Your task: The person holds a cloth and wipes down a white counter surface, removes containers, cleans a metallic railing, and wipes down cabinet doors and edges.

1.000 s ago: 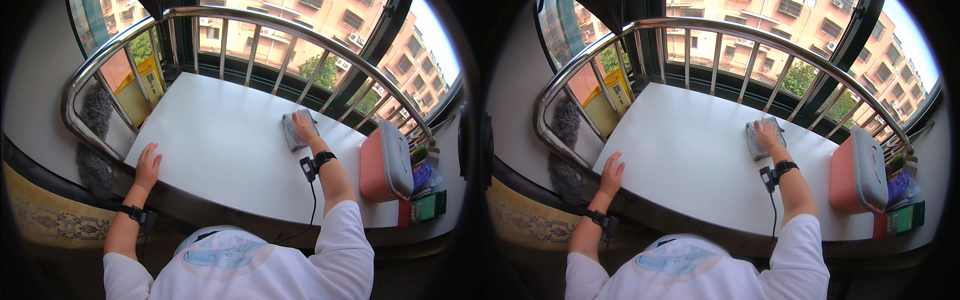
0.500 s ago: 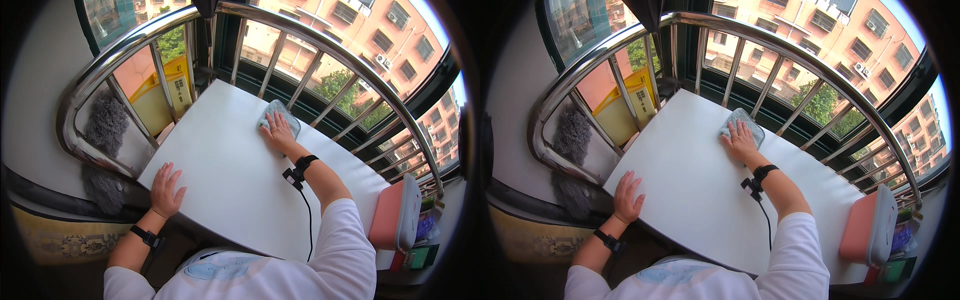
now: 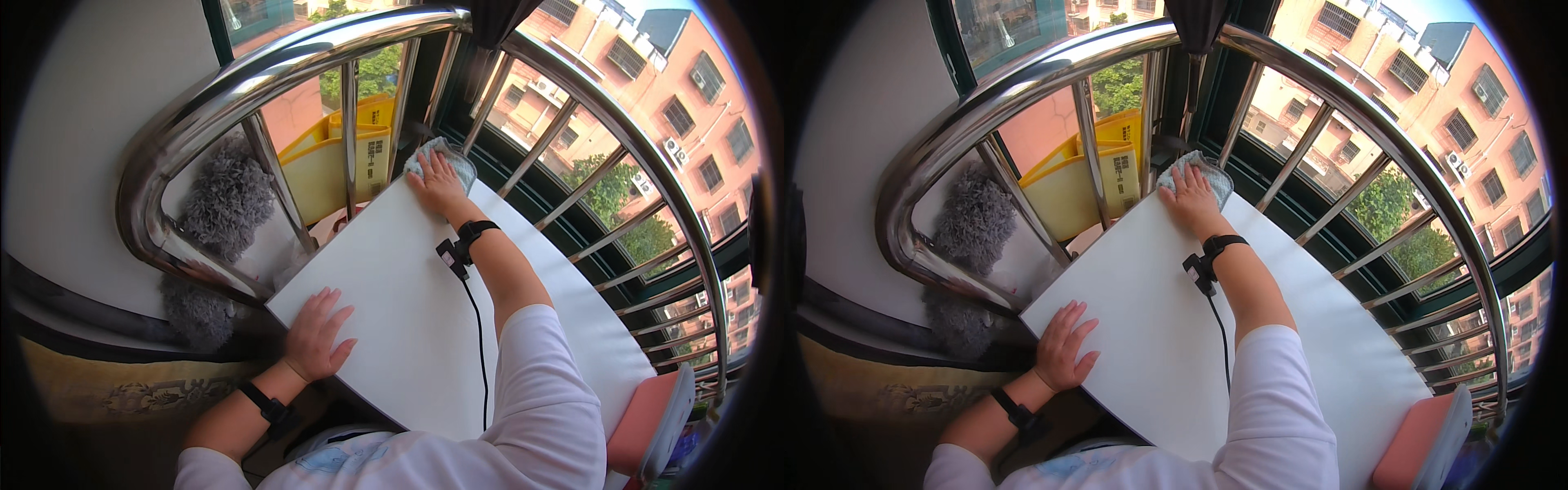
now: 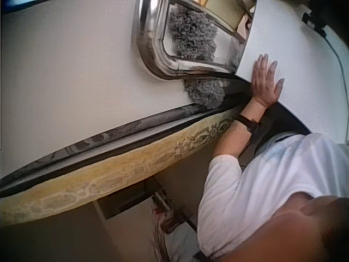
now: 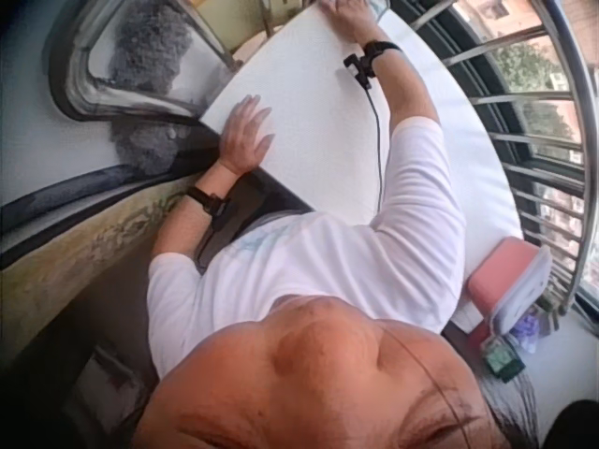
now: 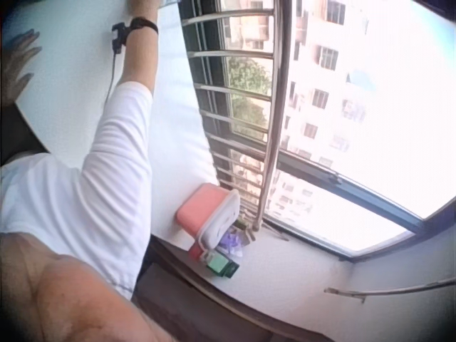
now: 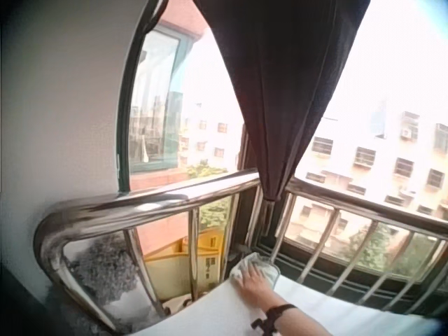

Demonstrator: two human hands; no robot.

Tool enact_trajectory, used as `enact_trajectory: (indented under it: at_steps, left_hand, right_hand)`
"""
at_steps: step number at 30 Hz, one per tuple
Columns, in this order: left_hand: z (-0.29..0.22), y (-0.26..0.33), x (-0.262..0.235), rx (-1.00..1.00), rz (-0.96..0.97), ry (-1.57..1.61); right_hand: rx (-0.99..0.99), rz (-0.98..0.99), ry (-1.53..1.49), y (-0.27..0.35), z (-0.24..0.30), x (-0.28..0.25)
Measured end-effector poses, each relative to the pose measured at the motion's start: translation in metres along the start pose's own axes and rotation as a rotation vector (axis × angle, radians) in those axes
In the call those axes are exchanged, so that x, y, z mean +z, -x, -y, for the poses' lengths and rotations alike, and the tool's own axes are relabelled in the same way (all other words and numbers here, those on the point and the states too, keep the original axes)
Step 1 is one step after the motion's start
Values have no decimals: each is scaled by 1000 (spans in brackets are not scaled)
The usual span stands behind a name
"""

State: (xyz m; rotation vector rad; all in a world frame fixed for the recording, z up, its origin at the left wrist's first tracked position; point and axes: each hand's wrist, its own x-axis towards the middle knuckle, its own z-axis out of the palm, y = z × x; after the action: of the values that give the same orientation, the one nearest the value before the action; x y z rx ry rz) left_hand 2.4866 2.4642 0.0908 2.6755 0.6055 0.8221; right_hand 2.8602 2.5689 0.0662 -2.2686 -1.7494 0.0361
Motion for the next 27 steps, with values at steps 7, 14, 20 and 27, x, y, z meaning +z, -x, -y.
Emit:
enact_trajectory:
  at_steps: [7, 14, 20, 27]
  left_hand:
    - [-1, 3, -2, 21, -74, 35]
    - [2, 14, 6, 50, -198, 101]
    - [12, 33, 17, 66, -302, 187]
    - [14, 53, -83, 31, -406, 110]
  right_hand:
    - [-139, 3, -11, 50, 59, 11]
    - [-365, 88, -50, 126, 137, 13]
    - [-707, 157, -87, 222, 184, 5]
    - [-557, 358, -31, 254, 114, -47]
